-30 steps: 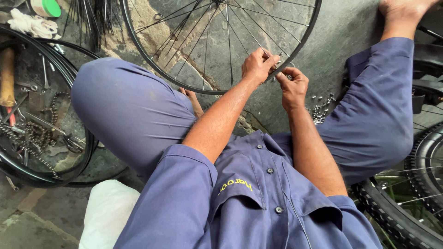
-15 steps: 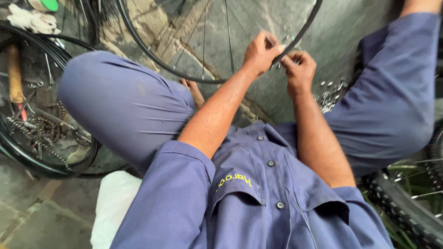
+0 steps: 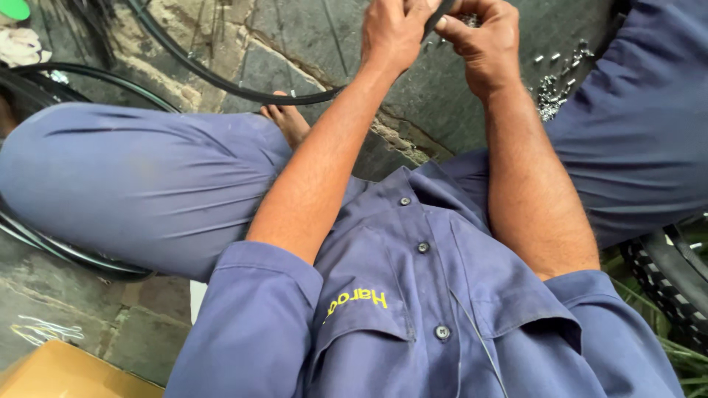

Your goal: The person is threading spokes into a bicycle wheel rim and attaching spoke nipples by hand to secure them.

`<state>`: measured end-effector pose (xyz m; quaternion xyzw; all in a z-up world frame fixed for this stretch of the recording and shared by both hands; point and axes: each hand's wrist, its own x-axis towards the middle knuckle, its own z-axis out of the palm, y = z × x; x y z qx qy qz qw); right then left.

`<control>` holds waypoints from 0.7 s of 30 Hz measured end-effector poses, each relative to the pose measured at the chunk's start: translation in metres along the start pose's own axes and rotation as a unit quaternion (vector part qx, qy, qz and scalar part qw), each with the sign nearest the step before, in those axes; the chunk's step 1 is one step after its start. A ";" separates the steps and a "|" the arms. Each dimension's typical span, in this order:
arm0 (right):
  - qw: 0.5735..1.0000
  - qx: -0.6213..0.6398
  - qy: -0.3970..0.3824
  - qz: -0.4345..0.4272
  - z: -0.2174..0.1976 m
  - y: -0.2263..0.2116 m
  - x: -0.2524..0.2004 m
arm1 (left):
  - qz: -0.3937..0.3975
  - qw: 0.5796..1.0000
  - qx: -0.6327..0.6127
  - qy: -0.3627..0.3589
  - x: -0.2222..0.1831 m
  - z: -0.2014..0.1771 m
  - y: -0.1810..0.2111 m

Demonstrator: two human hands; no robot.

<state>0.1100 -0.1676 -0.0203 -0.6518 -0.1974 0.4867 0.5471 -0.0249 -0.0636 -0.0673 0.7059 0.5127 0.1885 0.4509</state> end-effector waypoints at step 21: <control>0.989 0.106 -0.095 0.042 0.002 -0.032 -0.006 | -0.041 0.947 -0.291 -0.126 -0.015 -0.040 0.021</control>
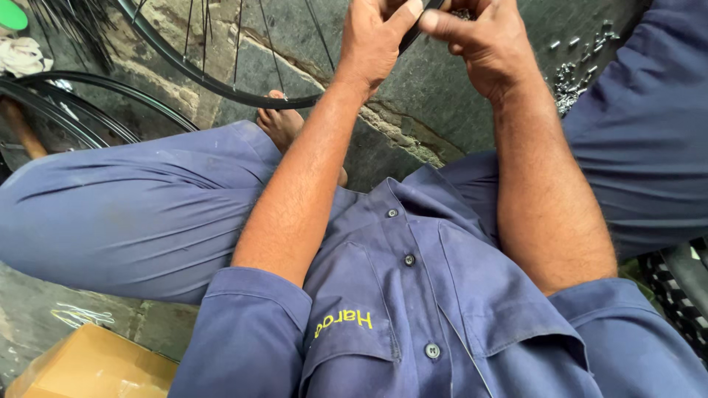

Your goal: The person is threading spokes into a bicycle wheel rim and attaching spoke nipples by hand to secure them.

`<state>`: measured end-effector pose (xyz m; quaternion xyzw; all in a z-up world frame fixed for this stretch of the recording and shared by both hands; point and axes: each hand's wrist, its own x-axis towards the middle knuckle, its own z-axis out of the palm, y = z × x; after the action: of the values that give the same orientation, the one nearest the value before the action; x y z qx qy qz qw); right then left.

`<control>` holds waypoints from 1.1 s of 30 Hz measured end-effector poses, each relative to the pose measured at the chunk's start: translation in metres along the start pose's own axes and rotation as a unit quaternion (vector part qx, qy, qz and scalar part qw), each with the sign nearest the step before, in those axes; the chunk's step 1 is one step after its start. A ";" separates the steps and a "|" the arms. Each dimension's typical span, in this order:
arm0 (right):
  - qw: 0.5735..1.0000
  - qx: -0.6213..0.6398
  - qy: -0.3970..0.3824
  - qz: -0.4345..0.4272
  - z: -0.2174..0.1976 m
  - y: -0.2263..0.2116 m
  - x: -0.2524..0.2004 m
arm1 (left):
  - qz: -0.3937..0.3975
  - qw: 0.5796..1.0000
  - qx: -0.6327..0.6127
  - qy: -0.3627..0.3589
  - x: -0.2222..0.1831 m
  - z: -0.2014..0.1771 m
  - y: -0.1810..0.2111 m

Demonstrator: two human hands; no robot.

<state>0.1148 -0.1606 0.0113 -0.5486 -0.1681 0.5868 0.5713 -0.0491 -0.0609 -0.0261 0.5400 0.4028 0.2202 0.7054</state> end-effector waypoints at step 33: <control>0.989 0.003 0.110 0.103 -0.005 0.019 0.020 | -0.031 0.860 0.497 0.113 -0.003 -0.003 0.032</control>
<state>0.1143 -0.1512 -0.0150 -0.6225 -0.0450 0.5795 0.5241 -0.0493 -0.0512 0.0043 0.7776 0.5519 0.0283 0.2999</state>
